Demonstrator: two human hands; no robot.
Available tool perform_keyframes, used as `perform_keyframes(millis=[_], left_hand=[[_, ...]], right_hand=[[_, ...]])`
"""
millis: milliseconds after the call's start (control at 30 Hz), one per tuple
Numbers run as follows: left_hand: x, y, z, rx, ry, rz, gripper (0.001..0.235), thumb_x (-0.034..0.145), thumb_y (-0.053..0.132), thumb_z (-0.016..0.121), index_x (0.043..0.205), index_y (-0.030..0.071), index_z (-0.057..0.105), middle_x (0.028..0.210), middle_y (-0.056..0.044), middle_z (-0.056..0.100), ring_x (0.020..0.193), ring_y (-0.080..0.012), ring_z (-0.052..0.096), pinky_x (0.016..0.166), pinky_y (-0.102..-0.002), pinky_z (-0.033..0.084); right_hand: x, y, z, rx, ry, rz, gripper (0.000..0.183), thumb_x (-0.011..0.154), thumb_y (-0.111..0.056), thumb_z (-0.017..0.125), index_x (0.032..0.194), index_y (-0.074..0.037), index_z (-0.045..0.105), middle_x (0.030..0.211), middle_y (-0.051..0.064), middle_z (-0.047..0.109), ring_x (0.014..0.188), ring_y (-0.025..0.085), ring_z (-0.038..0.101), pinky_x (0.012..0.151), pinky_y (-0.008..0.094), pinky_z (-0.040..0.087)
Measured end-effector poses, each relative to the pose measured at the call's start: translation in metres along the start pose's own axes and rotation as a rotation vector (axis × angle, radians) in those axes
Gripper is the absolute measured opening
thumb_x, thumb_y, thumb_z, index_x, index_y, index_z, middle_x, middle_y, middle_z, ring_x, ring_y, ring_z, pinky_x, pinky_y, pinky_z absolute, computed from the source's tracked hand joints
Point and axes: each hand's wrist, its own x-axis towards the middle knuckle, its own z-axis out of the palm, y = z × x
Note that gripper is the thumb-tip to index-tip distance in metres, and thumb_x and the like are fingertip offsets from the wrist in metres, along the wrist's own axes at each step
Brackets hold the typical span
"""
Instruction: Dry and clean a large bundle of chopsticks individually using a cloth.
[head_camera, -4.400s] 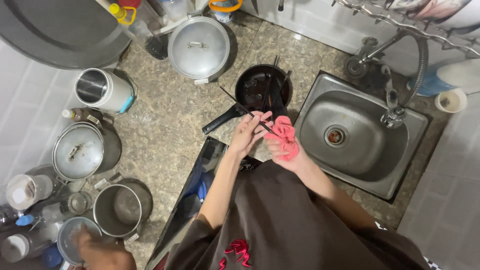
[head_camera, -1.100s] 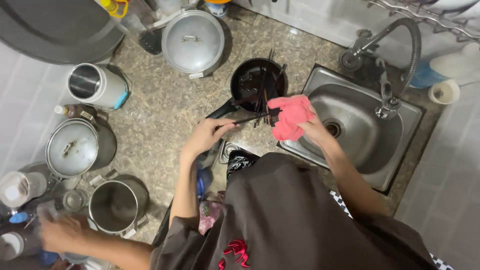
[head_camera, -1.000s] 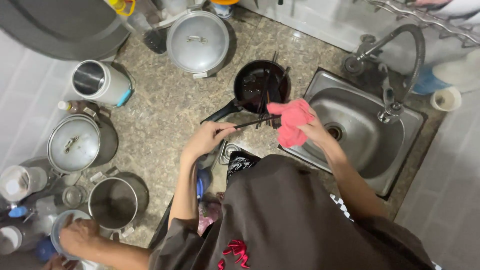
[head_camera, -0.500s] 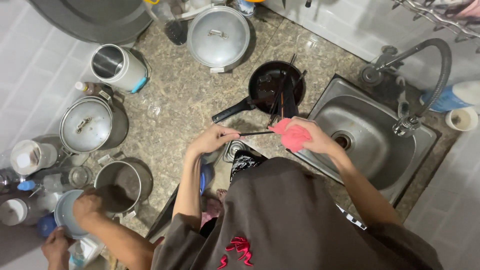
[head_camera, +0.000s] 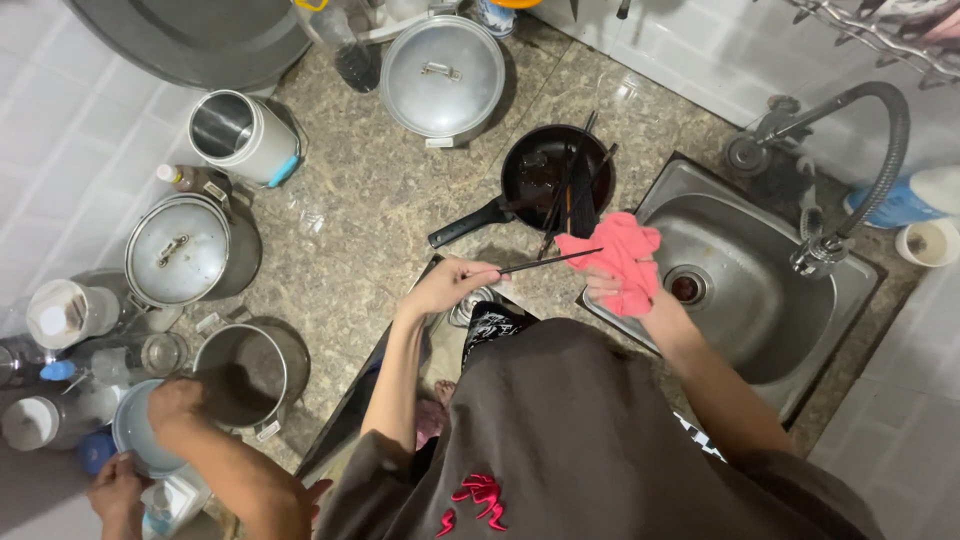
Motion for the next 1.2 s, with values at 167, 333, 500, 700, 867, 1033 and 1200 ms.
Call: perform_keyframes(millis=[167, 333, 500, 700, 867, 1033, 1200], left_hand=[[-0.001, -0.014, 0.004, -0.107, -0.084, 0.081, 0.027, 0.102, 0.026, 0.066, 0.116, 0.006, 0.078, 0.107, 0.003, 0.080, 0.098, -0.0018, 0.068, 0.091, -0.021, 0.053], [0.007, -0.038, 0.006, -0.006, -0.117, -0.056, 0.028, 0.103, 0.028, 0.067, 0.119, 0.008, 0.081, 0.095, -0.004, 0.079, 0.081, -0.0076, 0.055, 0.073, -0.027, 0.046], [0.026, -0.043, 0.033, 0.307, 0.023, -0.061, 0.024, 0.095, 0.035, 0.072, 0.110, 0.020, 0.083, 0.099, -0.001, 0.081, 0.084, -0.0113, 0.072, 0.080, -0.031, 0.055], [0.026, -0.002, 0.027, 0.412, 0.101, -0.056, 0.021, 0.095, 0.034, 0.075, 0.109, 0.021, 0.083, 0.093, -0.009, 0.078, 0.076, -0.0203, 0.070, 0.079, -0.033, 0.056], [0.023, 0.015, -0.006, -0.177, -0.095, -0.009, 0.028, 0.103, 0.028, 0.068, 0.122, 0.010, 0.078, 0.112, 0.005, 0.080, 0.102, -0.0036, 0.073, 0.094, -0.024, 0.055], [0.027, 0.010, 0.005, -0.640, -0.075, -0.058, 0.030, 0.108, 0.025, 0.060, 0.125, 0.002, 0.071, 0.069, 0.007, 0.042, 0.060, -0.0052, 0.036, 0.054, -0.022, 0.030], [0.039, 0.025, 0.052, -0.807, -0.041, -0.080, 0.026, 0.111, 0.026, 0.049, 0.117, 0.006, 0.064, 0.066, 0.010, 0.032, 0.056, -0.0051, 0.030, 0.049, -0.021, 0.026]], right_hand=[[-0.039, -0.014, -0.025, -0.736, 0.836, -0.259, 0.044, 0.082, -0.014, 0.072, 0.122, -0.002, 0.059, 0.104, 0.006, 0.072, 0.091, 0.016, 0.071, 0.077, 0.031, 0.061], [-0.009, -0.010, 0.064, -1.479, 0.698, 0.018, 0.045, 0.075, 0.002, 0.066, 0.120, -0.005, 0.065, 0.116, 0.003, 0.076, 0.093, 0.020, 0.070, 0.071, 0.038, 0.057], [0.002, 0.000, 0.068, -2.366, 0.738, 0.300, 0.054, 0.068, 0.000, 0.077, 0.118, -0.015, 0.069, 0.108, 0.007, 0.076, 0.102, 0.026, 0.073, 0.089, 0.040, 0.059], [0.016, 0.000, 0.120, -2.547, 0.885, 0.414, 0.067, 0.063, -0.006, 0.081, 0.128, -0.022, 0.068, 0.127, 0.003, 0.069, 0.124, 0.024, 0.063, 0.101, 0.041, 0.053], [-0.025, -0.041, 0.137, -1.093, 0.103, -0.348, 0.042, 0.102, -0.031, 0.070, 0.127, -0.001, 0.054, 0.123, 0.008, 0.054, 0.107, 0.025, 0.053, 0.094, 0.040, 0.049], [-0.015, -0.037, 0.146, -0.527, 0.291, -0.712, 0.056, 0.099, -0.046, 0.068, 0.135, -0.007, 0.053, 0.121, 0.008, 0.061, 0.110, 0.027, 0.061, 0.103, 0.058, 0.047], [-0.011, -0.032, 0.073, -0.266, 0.224, -0.927, 0.046, 0.104, -0.032, 0.060, 0.140, -0.004, 0.050, 0.132, 0.011, 0.059, 0.124, 0.027, 0.061, 0.119, 0.049, 0.043]])
